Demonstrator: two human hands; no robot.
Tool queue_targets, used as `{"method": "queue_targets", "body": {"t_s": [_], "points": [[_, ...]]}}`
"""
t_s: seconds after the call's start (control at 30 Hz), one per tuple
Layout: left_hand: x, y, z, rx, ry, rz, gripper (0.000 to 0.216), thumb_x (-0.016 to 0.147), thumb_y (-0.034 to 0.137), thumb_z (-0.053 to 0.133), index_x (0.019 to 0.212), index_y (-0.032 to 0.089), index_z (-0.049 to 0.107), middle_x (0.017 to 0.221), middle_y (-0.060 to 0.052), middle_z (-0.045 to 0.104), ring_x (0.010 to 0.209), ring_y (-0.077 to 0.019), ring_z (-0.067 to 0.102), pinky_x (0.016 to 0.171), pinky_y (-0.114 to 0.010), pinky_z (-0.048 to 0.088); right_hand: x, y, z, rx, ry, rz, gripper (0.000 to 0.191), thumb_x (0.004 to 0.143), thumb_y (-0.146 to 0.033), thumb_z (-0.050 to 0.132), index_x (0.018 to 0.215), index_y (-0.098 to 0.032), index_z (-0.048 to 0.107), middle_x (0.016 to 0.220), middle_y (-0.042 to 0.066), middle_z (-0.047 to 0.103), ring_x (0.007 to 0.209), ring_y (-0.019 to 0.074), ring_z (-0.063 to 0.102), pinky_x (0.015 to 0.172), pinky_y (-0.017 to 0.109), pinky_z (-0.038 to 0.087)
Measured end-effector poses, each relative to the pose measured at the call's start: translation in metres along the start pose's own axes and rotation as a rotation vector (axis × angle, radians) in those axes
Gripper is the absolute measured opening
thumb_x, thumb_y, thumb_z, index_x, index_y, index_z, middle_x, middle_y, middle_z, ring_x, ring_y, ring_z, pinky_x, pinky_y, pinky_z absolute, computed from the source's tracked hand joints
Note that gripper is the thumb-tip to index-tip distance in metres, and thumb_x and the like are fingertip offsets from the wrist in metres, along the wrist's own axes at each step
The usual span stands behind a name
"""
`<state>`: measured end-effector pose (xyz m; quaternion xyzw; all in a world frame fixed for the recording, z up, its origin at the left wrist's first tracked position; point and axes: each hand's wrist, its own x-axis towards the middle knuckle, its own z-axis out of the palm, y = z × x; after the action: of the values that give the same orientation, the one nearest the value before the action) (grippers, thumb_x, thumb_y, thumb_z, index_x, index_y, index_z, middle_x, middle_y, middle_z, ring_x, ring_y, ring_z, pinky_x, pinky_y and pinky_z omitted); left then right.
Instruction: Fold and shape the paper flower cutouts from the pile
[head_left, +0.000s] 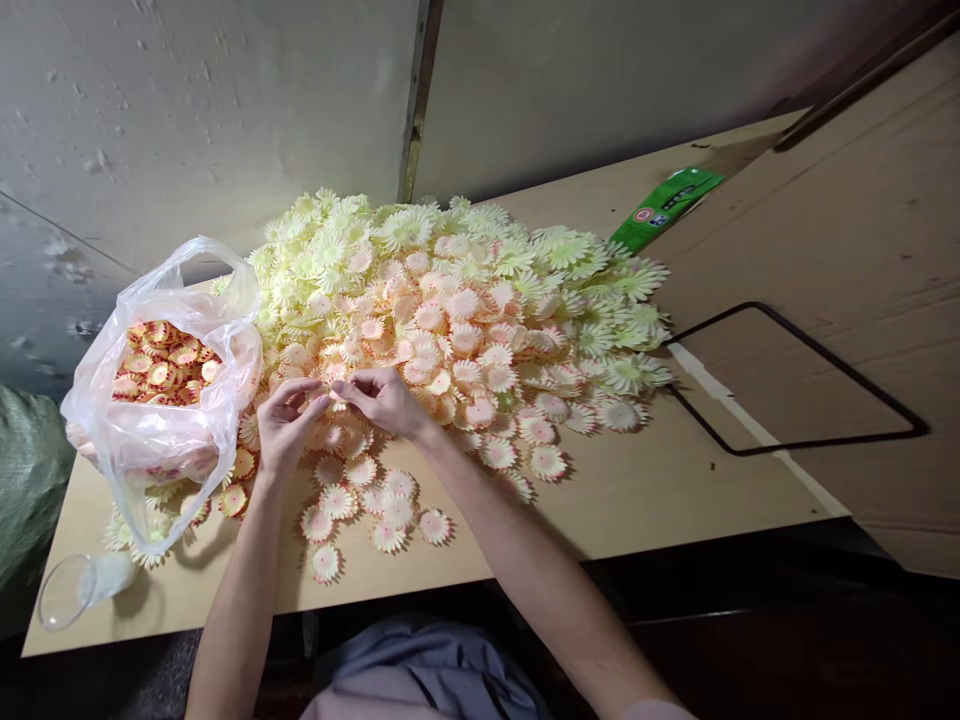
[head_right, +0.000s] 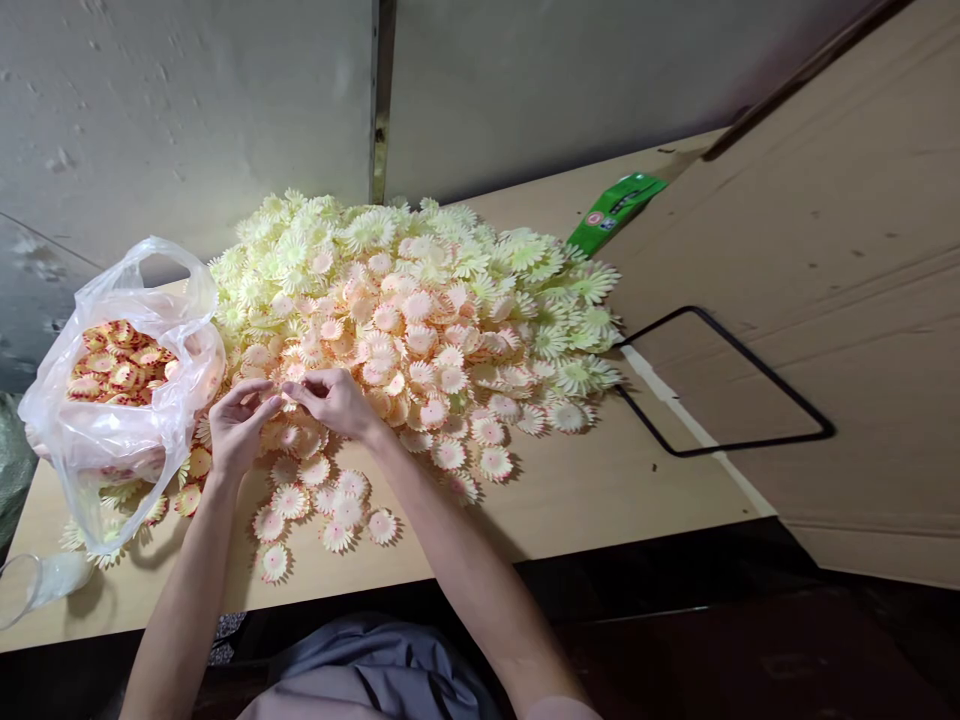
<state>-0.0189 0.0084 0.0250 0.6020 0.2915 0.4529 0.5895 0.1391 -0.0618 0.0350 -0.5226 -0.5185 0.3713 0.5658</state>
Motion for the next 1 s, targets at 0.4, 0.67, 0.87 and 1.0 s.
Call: {"method": "queue_targets", "body": {"t_s": [0.4, 0.67, 0.87, 1.0], "points": [[0.001, 0.0, -0.003, -0.014, 0.009, 0.004, 0.024, 0.065, 0.024, 0.082, 0.087, 0.018, 0.072, 0.091, -0.003, 0.065, 0.083, -0.0129, 0.062, 0.076, -0.025, 0.051, 0.003, 0.012, 0.0, 0.224, 0.003, 0.067, 0.02, 0.068, -0.034, 0.079, 0.079, -0.017, 0.079, 0.073, 0.004, 0.075, 0.062, 0.0136, 0.065, 0.057, 0.023, 0.049], [0.001, 0.002, -0.003, 0.01, -0.057, 0.051, 0.021, 0.068, 0.021, 0.08, 0.088, 0.018, 0.073, 0.092, -0.003, 0.065, 0.085, -0.0131, 0.062, 0.076, -0.023, 0.051, 0.002, 0.014, -0.001, 0.204, -0.001, 0.073, 0.023, 0.063, -0.035, 0.082, 0.078, -0.016, 0.079, 0.067, 0.005, 0.074, 0.055, 0.0115, 0.062, 0.05, 0.021, 0.046], [0.0, 0.004, -0.001, 0.069, -0.076, 0.024, 0.024, 0.071, 0.027, 0.078, 0.092, 0.018, 0.072, 0.094, -0.005, 0.067, 0.082, -0.0132, 0.064, 0.074, -0.024, 0.051, 0.002, 0.012, -0.002, 0.207, -0.017, 0.092, 0.028, 0.061, -0.039, 0.084, 0.072, -0.014, 0.078, 0.06, 0.004, 0.07, 0.05, 0.0101, 0.057, 0.046, 0.021, 0.043], [0.0, 0.005, -0.001, 0.05, -0.087, 0.03, 0.023, 0.07, 0.03, 0.079, 0.086, 0.017, 0.07, 0.096, -0.006, 0.067, 0.088, -0.0174, 0.066, 0.078, -0.029, 0.054, 0.002, 0.011, -0.002, 0.221, -0.044, 0.111, 0.031, 0.06, -0.04, 0.084, 0.072, -0.013, 0.077, 0.059, 0.004, 0.069, 0.048, 0.0091, 0.055, 0.045, 0.02, 0.042]]}}
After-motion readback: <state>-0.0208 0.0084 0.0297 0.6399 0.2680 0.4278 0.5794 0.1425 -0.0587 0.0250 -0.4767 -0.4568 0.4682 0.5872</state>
